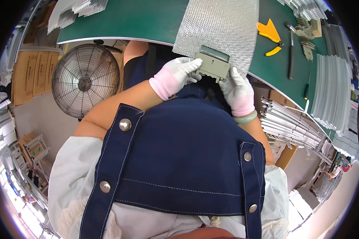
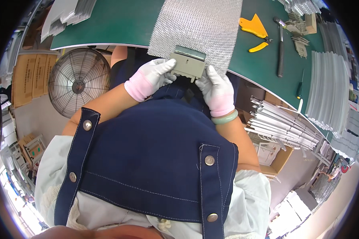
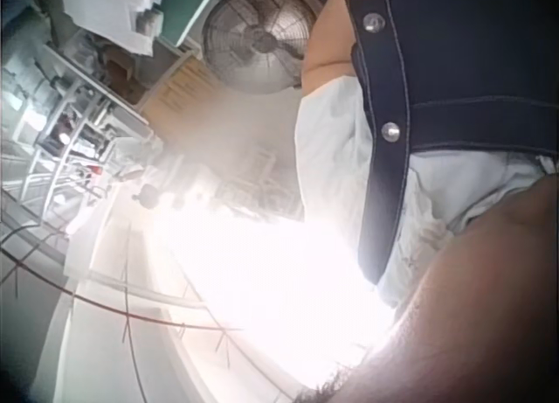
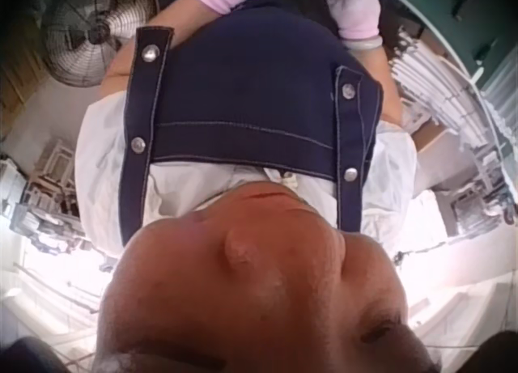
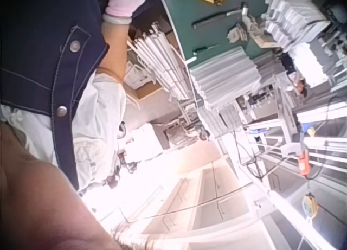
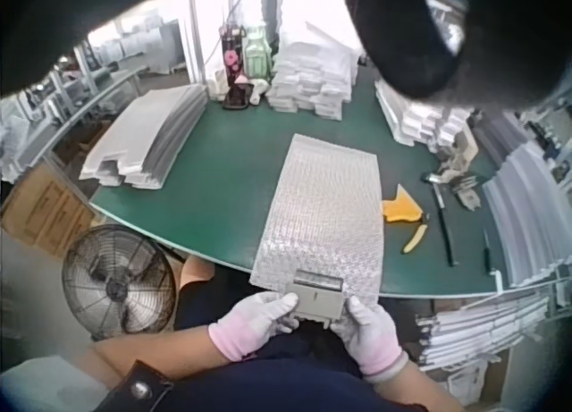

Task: The person assembles air filters by placing a mesh sheet into a frame, inserting a plastic component, and securing the assembly with a hammer. They repeat this process for multiple units, stacking the finished filters on the table.

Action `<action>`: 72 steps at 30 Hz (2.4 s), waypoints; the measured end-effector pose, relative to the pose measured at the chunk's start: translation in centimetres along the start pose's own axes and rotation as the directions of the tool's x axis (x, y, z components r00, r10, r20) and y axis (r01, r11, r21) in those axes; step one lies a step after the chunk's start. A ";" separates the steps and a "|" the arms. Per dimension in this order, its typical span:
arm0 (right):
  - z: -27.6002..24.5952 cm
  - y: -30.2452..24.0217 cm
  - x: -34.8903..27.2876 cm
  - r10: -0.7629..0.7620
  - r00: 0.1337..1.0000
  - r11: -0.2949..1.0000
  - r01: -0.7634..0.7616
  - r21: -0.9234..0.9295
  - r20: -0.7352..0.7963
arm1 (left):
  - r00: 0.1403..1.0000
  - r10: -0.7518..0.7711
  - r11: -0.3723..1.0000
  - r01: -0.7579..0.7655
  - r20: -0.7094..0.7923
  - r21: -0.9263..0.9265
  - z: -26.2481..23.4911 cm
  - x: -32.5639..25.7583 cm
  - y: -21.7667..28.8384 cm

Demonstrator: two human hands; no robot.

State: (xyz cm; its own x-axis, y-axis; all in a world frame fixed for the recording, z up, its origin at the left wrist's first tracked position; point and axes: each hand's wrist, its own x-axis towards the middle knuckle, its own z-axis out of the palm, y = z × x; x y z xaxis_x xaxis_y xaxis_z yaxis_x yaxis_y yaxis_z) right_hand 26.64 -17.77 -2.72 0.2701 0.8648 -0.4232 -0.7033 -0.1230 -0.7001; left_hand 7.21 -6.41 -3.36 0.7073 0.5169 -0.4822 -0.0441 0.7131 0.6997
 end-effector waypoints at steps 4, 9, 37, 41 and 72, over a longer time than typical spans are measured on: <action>1.0 -0.9 -0.3 -0.065 0.992 0.989 0.050 -0.139 -0.107 | 1.000 -0.012 0.998 0.014 -0.022 0.062 1.9 -1.4 1.7; -2.3 -0.7 -1.4 0.409 0.889 0.903 -0.362 -0.232 0.204 | 0.983 -0.135 0.225 -0.090 0.122 0.970 2.7 -3.2 12.3; 8.5 0.7 -0.6 0.361 0.881 0.932 -0.333 0.141 -0.307 | 0.631 0.244 -0.609 -0.491 0.736 0.623 0.8 8.6 8.9; 6.1 3.4 -0.3 0.185 0.958 0.983 -0.181 0.039 -0.220 | 0.631 0.231 -0.603 -0.504 0.740 0.618 1.0 8.1 9.3; -32.9 7.2 -13.4 -0.149 0.318 0.972 -0.126 -0.198 -0.936 | 0.582 0.200 -0.596 -0.566 0.788 0.570 2.5 3.7 10.4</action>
State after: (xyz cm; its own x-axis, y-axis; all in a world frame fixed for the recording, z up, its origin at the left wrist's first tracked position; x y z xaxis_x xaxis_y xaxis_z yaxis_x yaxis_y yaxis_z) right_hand 39.58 -46.28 -21.07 0.8064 -0.1629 -0.5685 -0.5879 -0.3250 -0.7408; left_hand 11.07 1.75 3.47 0.9589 0.0707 0.2748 0.0281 -0.9873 0.1561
